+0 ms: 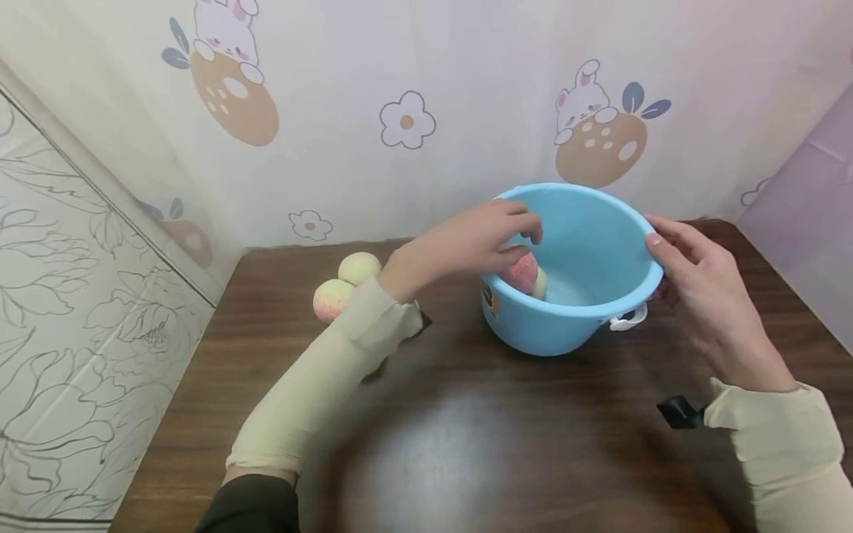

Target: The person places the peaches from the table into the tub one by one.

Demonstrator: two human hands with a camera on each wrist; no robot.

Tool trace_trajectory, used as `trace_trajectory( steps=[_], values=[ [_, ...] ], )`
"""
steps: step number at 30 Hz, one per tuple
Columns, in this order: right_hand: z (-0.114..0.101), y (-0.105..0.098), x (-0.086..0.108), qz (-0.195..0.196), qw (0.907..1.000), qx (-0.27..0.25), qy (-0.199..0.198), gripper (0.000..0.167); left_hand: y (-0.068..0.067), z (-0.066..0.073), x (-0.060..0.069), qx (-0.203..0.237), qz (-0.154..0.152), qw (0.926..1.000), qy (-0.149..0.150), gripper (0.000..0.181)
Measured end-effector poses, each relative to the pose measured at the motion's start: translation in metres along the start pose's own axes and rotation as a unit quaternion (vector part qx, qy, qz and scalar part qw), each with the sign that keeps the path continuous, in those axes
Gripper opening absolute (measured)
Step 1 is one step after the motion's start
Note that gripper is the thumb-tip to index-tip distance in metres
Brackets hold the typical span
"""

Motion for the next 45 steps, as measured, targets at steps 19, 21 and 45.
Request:
trace_trajectory(
  steps=[19, 21, 45],
  values=[
    [0.005, 0.000, -0.002, -0.014, 0.9990, 0.039, 0.014, 0.059, 0.040, -0.061, 0.112, 0.023, 0.085, 0.9804, -0.176, 0.022],
    [0.004, 0.000, -0.002, -0.010, 0.9991, 0.039, 0.011, 0.058, 0.043, -0.066, 0.115, 0.014, 0.053, 0.9768, -0.207, 0.024],
    [0.001, 0.000, -0.004, -0.003, 0.9996, 0.027, -0.001, 0.056, 0.061, -0.084, 0.116, 0.057, -0.114, 0.9493, -0.287, 0.058]
  ],
)
Point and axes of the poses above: each hand's wrist, its own x-axis away from the middle knuckle, its own y-axis out of the palm, z = x × y, the point moved 1 cm from there along -x, towards the middle knuckle, and after that the axes turned 6 degrees about -y, right-handed, at the moved point
